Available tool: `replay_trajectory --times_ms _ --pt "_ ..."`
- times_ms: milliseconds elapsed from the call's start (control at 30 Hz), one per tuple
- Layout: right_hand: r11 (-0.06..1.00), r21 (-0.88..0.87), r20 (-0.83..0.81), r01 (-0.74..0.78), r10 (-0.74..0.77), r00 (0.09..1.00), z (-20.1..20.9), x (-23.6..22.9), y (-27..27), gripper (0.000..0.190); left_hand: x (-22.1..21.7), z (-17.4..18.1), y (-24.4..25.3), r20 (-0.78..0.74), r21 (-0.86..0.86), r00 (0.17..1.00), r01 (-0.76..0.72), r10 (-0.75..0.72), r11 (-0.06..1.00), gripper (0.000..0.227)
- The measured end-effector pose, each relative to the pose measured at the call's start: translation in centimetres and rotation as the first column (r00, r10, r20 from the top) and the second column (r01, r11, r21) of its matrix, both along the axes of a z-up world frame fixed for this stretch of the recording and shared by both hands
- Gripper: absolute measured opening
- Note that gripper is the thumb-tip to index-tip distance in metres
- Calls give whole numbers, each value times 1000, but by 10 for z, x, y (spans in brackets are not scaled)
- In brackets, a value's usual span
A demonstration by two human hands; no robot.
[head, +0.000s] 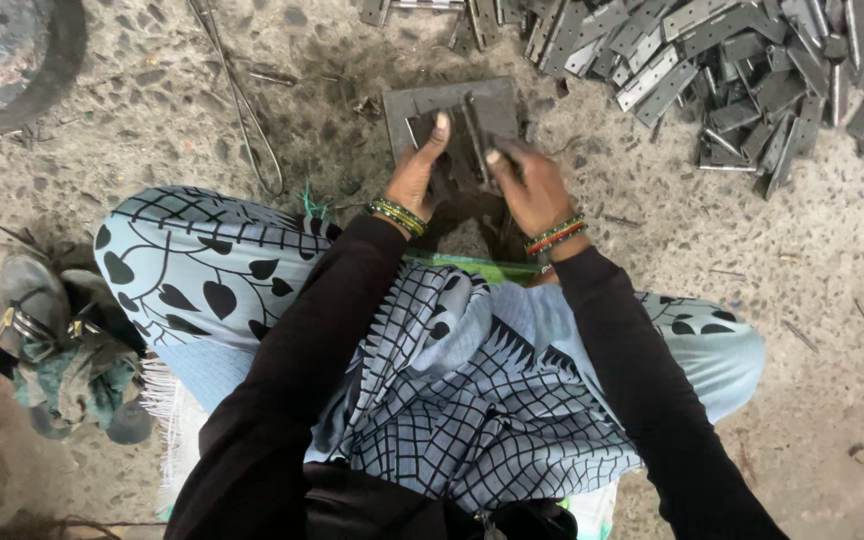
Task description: The person sits on the floor and repeatedly picks up metal hinge components, aligns them on a metal block, and uses a metal rod to press or adjust them. Finished pieces are placed into a nearby bucket.
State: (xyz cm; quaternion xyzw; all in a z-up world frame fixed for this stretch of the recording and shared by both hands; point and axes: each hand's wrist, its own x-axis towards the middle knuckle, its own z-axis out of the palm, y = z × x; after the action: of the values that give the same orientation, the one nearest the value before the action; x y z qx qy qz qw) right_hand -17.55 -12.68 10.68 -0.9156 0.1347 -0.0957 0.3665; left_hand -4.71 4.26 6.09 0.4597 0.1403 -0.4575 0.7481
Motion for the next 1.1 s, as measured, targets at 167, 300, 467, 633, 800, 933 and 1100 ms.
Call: replay_trajectory --times_ms 167,300,467,633,800,933,1100 --pt "925 -380 26 -1 12 1000 -22 56 -51 45 12 0 -4 124 79 991 -57 47 995 82" --pt "717 -693 -368 -79 -256 894 -33 116 -124 70 -5 -35 -32 175 -94 965 -179 193 979 43" --pt "829 -541 -513 -141 -193 836 -52 189 -58 68 3 -85 -53 295 352 922 140 -252 925 60" --pt "913 -407 -459 -27 -179 870 -39 227 30 65 36 -105 -37 193 -255 981 18 33 967 41" --pt "960 -264 -434 94 -205 877 -25 167 7 63 17 -89 -31 140 -206 989 -17 47 978 49" --pt "978 -120 -392 171 -205 897 -29 121 -23 62 27 -74 -17 268 241 963 -49 -18 969 53" --pt "959 -51 -232 279 -283 931 -30 13 -72 61 11 -78 -37 421 116 907 -41 -12 992 62"
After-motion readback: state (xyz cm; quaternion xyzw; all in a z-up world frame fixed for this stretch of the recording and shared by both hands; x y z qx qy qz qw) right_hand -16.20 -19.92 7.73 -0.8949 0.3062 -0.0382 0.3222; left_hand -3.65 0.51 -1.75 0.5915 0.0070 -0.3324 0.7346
